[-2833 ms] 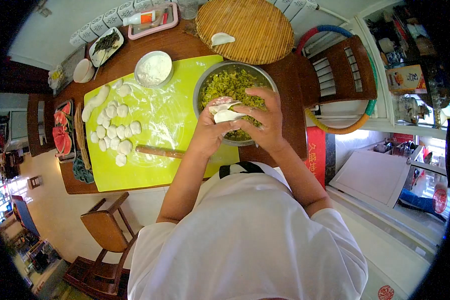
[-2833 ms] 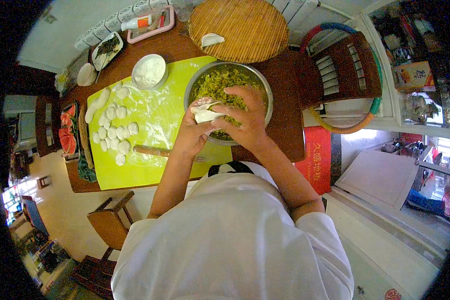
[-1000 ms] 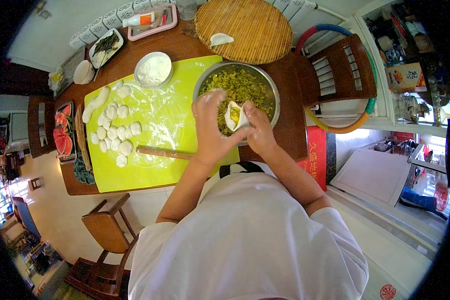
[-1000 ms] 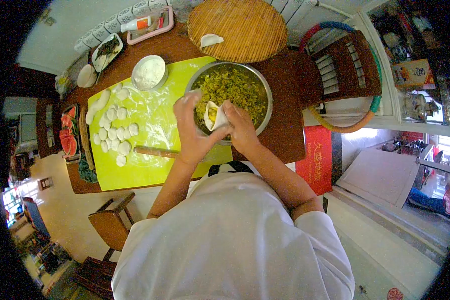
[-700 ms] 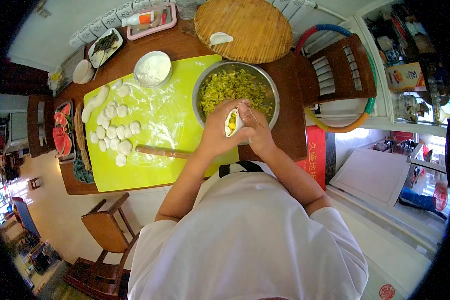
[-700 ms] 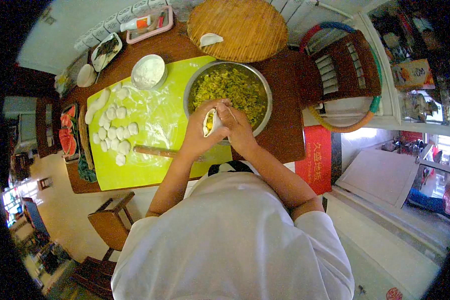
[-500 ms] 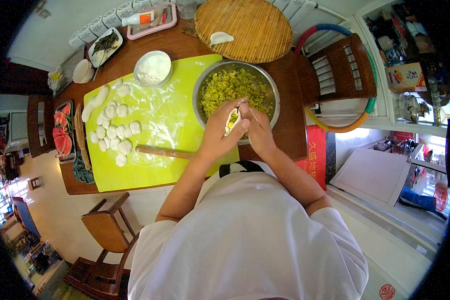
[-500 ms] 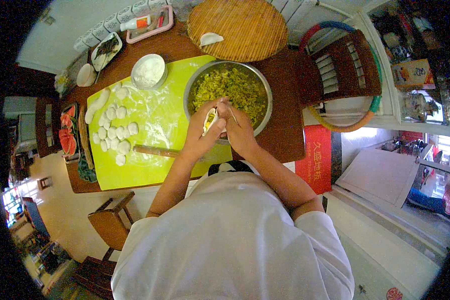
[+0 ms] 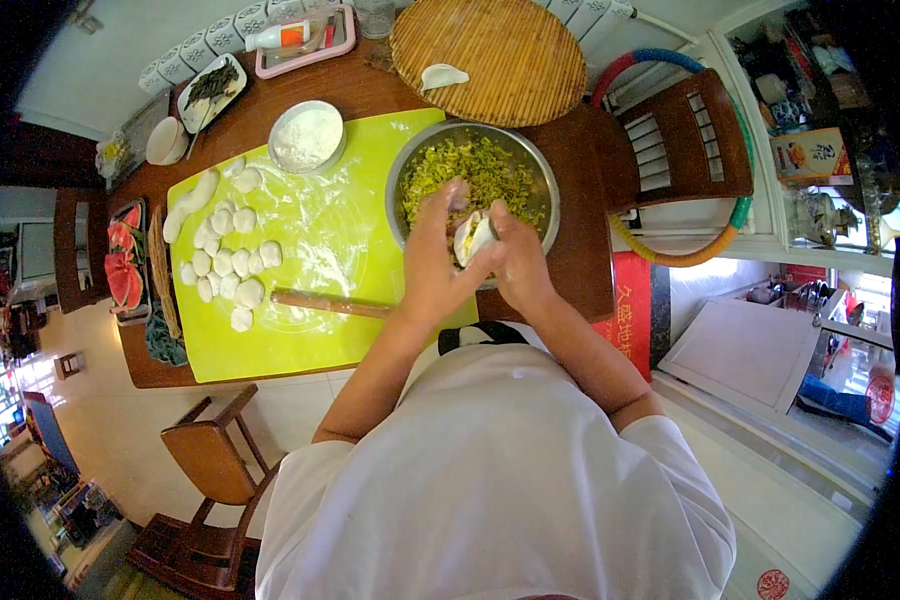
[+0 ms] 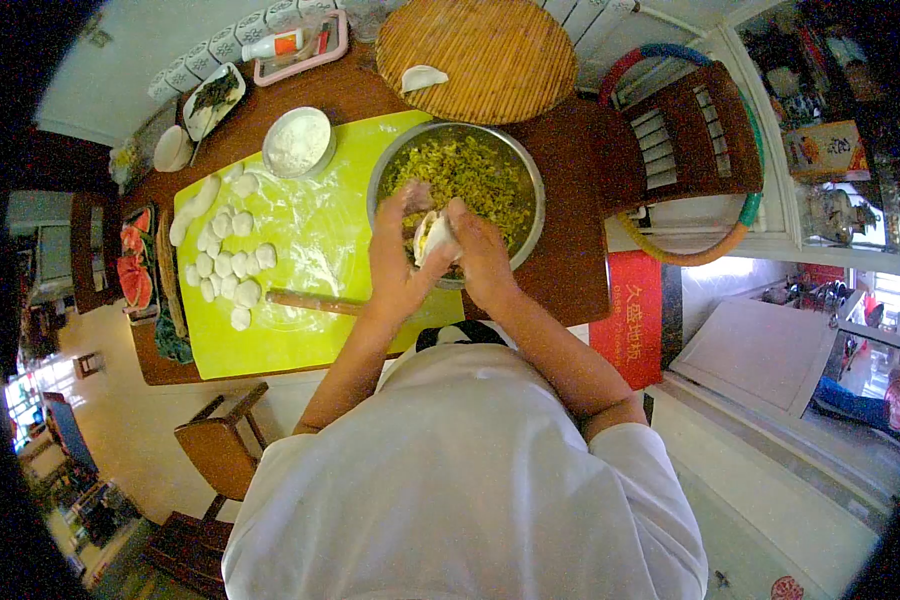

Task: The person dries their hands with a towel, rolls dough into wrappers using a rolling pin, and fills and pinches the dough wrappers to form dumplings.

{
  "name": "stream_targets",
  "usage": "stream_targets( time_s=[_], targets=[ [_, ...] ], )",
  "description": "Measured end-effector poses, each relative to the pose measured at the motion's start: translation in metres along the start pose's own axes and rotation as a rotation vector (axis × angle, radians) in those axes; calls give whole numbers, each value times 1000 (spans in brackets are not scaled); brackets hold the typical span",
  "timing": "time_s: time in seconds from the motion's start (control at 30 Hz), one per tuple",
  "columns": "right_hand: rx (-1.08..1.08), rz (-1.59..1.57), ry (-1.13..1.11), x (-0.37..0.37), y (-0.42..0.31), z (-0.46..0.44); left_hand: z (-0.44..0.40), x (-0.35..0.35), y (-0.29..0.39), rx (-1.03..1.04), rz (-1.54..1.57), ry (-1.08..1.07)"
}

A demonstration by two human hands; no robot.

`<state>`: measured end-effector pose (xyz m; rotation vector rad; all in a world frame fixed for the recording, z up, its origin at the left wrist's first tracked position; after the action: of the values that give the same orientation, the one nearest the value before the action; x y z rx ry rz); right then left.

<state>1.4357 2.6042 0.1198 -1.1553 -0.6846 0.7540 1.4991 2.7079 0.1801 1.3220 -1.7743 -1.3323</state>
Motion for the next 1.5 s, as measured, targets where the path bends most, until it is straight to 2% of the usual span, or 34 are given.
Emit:
stream_targets(
  time_s=[0.03, 0.07, 0.1, 0.13, 0.2, 0.23, 0.4, 0.47, 0.53, 0.57, 0.6, 0.63, 0.7, 0.73, 0.77, 0.83, 0.97, 1.07, 1.3, 1.43, 1.5],
  targets=[
    [70, -129, -7, 1, 5, 0, 0, -7, 8, 72, -61, 96],
    [141, -258, -13, 3, 9, 0, 1, -9, 8, 73, -62, 96],
    [141, -259, -12, 3, 9, 2, 2, -15, 15, 178, -133, 134],
    [-110, -64, 7, 1, -9, 5, 4, -20, 21, 281, -205, 171],
    [-361, 132, 25, 1, -22, 8, 6, -22, 21, 346, -218, 149],
    [-286, 96, 12, -1, -12, 4, 8, -21, 24, 412, -230, 129],
    [-125, 112, 46, -7, 5, -3, 7, -20, 31, 484, -298, 114],
    [86, -221, -45, 0, 4, 2, 7, -20, 31, 517, -316, 109],
    [100, -272, -46, 2, 4, 4, 6, -17, 30, 545, -344, 71],
    [112, -322, -47, 4, 4, 5, 6, -17, 31, 546, -344, 71],
    [112, -322, -47, 5, 1, 7, 2, -17, 27, 417, -274, 63],
    [-80, -82, -12, 4, -15, 9, -2, -16, 22, 288, -203, 55],
    [-270, 158, 24, 6, -25, 11, -6, -8, 22, 212, -177, -7],
    [-186, 30, 19, 4, -13, 6, -8, -3, 17, 133, -150, -68],
    [-102, -97, 12, 4, -5, 4, -8, -3, 12, 133, -151, -67],
    [-89, -53, 10, 7, -16, 7, -2, 13, -5, 93, -123, -284],
    [-121, -26, -13, 6, -13, 11, 0, 14, -4, 156, -79, -216],
    [-200, 144, -9, -1, -16, 13, 2, 15, -5, 104, -5, -205],
    [-245, 103, 69, 4, -30, 17, 4, 16, -5, 63, 68, -208],
    [-273, 198, 83, 0, -28, 17, 6, 15, -1, 7, 75, -190],
    [-291, 222, 84, 0, -30, 18, 7, 17, -3, 62, 29, -151]
  ],
)
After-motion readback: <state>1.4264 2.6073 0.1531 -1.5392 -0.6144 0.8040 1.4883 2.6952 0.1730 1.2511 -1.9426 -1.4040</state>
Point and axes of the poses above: each hand's wrist, its own z-axis away from the middle knuckle, its own x-axis out of the palm, y = z × x, the point moved 7 cm from there along -z, towards the middle knuckle, and after that the axes turned 7 degrees about y, right-handed, at the moved point
